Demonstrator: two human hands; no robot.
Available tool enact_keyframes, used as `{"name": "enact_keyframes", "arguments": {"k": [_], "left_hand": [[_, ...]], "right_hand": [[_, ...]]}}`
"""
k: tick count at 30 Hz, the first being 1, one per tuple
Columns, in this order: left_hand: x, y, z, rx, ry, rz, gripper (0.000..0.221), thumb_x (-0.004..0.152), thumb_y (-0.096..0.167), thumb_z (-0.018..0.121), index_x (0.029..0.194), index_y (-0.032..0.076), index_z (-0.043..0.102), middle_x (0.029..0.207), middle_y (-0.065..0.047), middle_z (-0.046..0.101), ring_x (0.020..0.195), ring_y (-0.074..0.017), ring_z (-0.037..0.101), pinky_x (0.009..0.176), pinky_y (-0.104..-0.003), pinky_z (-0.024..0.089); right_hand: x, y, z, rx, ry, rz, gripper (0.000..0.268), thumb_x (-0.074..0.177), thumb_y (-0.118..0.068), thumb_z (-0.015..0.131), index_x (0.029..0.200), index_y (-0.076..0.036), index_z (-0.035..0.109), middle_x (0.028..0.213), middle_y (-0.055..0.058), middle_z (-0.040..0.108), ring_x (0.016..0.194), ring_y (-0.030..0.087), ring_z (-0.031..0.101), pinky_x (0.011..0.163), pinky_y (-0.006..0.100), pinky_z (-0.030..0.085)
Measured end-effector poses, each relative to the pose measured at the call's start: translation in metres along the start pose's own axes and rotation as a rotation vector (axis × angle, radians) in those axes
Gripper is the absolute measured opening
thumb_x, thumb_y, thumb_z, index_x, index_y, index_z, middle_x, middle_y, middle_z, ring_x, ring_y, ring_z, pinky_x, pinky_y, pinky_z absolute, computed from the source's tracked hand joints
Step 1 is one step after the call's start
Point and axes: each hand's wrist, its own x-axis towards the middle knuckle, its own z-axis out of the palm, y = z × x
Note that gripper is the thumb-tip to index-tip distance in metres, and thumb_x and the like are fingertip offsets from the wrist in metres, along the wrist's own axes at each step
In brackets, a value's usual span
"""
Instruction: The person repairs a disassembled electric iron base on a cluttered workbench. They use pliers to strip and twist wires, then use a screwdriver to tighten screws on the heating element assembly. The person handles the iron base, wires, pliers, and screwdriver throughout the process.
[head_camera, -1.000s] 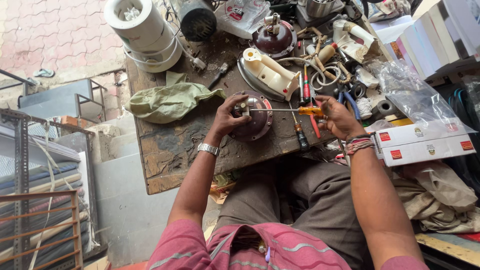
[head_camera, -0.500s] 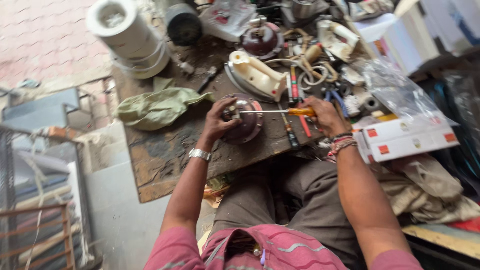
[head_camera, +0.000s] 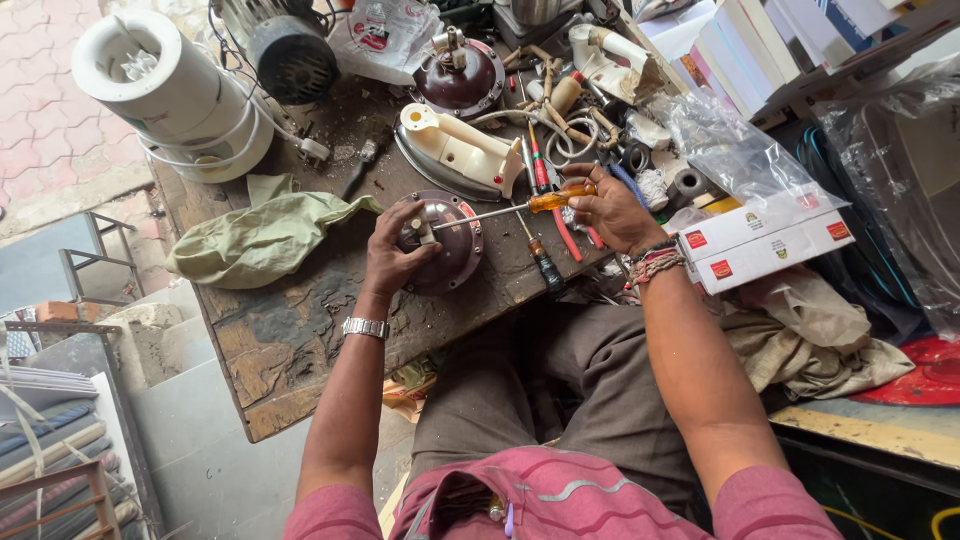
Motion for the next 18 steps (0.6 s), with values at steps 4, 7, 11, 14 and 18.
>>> {"name": "enact_keyframes", "arguments": {"k": [4, 7, 11, 14, 18], "left_hand": [[-0.002, 0.002, 0.001, -0.004, -0.010, -0.032, 0.075, 0.067, 0.027, 0.093, 0.137, 0.021, 0.065, 0.147, -0.010, 0.058, 0.139, -0.0276, 0.053, 0.119, -0.043, 0.045], [0.000, 0.002, 0.000, -0.006, -0.005, -0.027, 0.075, 0.068, 0.026, 0.092, 0.137, 0.022, 0.065, 0.147, -0.011, 0.056, 0.140, -0.0281, 0.053, 0.120, -0.044, 0.044], [-0.001, 0.003, -0.001, 0.052, -0.010, -0.003, 0.075, 0.069, 0.025, 0.092, 0.138, 0.022, 0.064, 0.147, -0.012, 0.058, 0.141, -0.0283, 0.052, 0.121, -0.044, 0.043], [-0.001, 0.005, -0.001, 0.037, -0.010, 0.002, 0.075, 0.069, 0.025, 0.092, 0.138, 0.021, 0.064, 0.148, -0.012, 0.057, 0.141, -0.0282, 0.052, 0.120, -0.044, 0.043], [0.000, 0.007, 0.000, 0.030, -0.004, 0.019, 0.075, 0.069, 0.023, 0.091, 0.139, 0.020, 0.064, 0.147, -0.013, 0.057, 0.140, -0.0291, 0.052, 0.120, -0.044, 0.043]], "right_hand": [[0.000, 0.005, 0.007, -0.064, 0.079, 0.148, 0.043, 0.103, -0.038, 0.059, 0.130, -0.004, 0.060, 0.107, 0.002, 0.066, 0.078, 0.006, 0.053, 0.063, 0.020, 0.048], [0.003, 0.007, 0.010, -0.164, 0.122, 0.094, 0.052, 0.109, -0.045, 0.055, 0.130, 0.001, 0.062, 0.108, 0.005, 0.068, 0.078, 0.010, 0.050, 0.062, 0.021, 0.045], [-0.006, -0.005, 0.002, 0.009, -0.064, -0.005, 0.052, 0.086, -0.029, 0.074, 0.131, -0.011, 0.055, 0.110, -0.003, 0.063, 0.092, 0.003, 0.061, 0.076, 0.019, 0.053], [-0.005, -0.007, 0.007, -0.042, 0.013, 0.144, 0.047, 0.090, -0.034, 0.068, 0.129, -0.012, 0.056, 0.109, -0.002, 0.065, 0.091, 0.002, 0.062, 0.070, 0.020, 0.053], [-0.001, 0.000, 0.013, -0.228, 0.091, 0.122, 0.047, 0.092, -0.035, 0.069, 0.130, -0.011, 0.056, 0.110, -0.002, 0.064, 0.089, 0.001, 0.061, 0.069, 0.019, 0.052]]}}
